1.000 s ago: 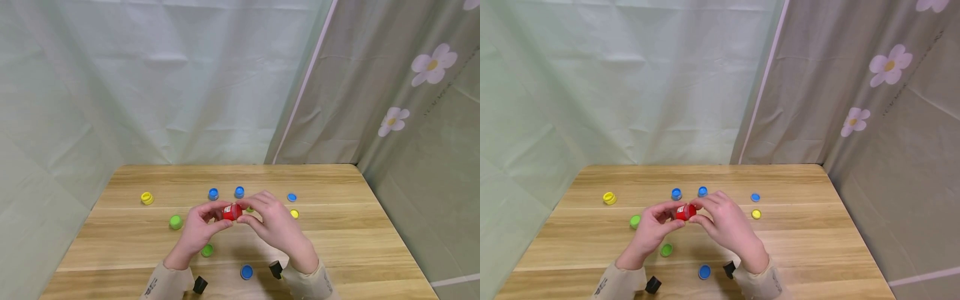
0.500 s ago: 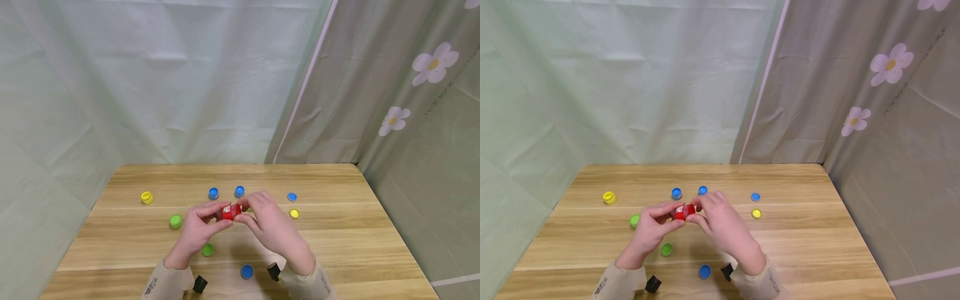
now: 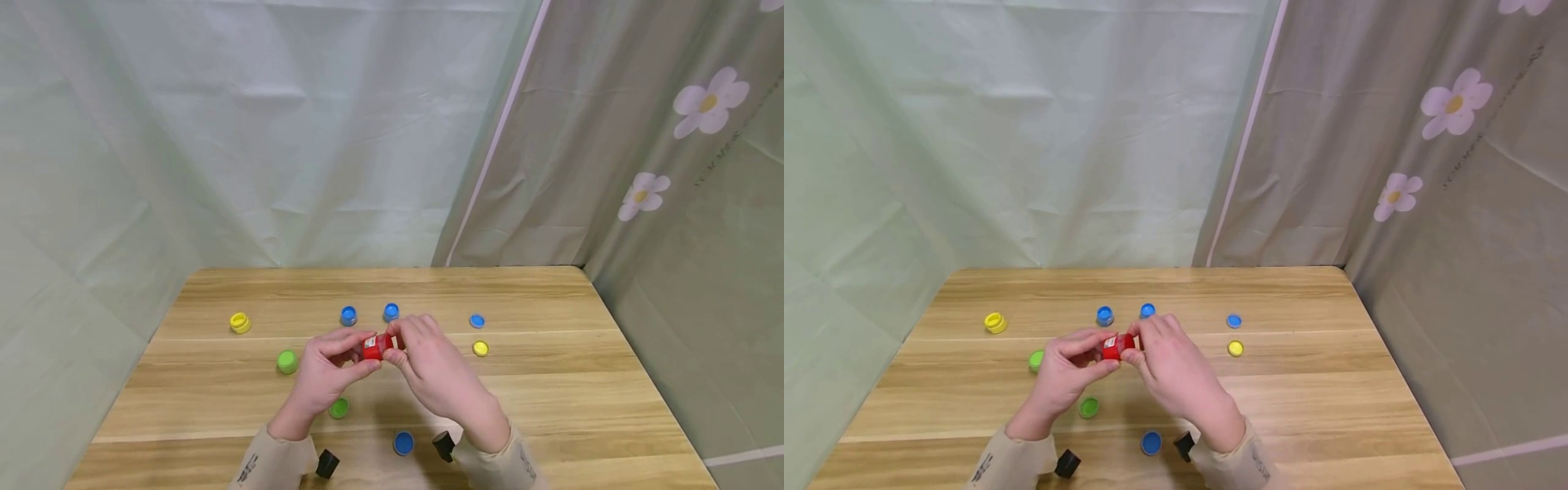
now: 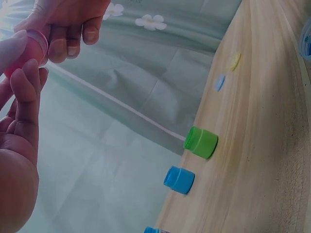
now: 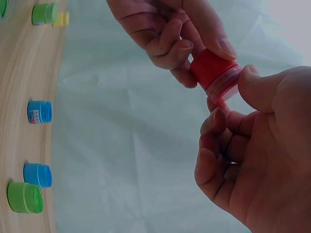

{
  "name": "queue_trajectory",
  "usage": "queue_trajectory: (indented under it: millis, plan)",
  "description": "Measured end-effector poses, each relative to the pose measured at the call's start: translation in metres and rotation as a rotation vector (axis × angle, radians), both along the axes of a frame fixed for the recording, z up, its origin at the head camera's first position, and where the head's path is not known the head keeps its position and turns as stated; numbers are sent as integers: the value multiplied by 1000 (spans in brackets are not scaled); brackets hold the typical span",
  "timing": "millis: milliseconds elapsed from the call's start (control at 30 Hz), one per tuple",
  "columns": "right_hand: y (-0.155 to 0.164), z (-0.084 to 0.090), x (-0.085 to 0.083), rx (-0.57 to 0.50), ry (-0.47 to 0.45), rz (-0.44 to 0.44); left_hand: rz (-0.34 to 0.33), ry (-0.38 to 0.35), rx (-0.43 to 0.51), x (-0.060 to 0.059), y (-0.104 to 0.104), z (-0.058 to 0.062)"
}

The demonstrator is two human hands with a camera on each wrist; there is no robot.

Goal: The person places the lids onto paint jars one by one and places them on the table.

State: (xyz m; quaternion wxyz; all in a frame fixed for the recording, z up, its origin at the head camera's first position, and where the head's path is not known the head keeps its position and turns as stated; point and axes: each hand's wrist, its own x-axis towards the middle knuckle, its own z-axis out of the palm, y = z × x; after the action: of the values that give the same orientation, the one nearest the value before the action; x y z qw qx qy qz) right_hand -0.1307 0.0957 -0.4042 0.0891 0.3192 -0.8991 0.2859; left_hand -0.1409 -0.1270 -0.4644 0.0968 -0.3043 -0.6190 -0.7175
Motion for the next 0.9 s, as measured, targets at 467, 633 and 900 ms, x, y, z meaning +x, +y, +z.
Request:
queue_trajectory:
  millis: [467, 633, 900]
  plan:
    - [-5, 2, 1, -220, 191, -40, -24, 61, -112, 4, 14, -1]
    - [0, 3, 0, -285, 211, -70, 9, 21, -87, 2, 10, 1]
    - [12, 5, -5, -348, 168, -87, 49, -70, -52, 4, 1, 4]
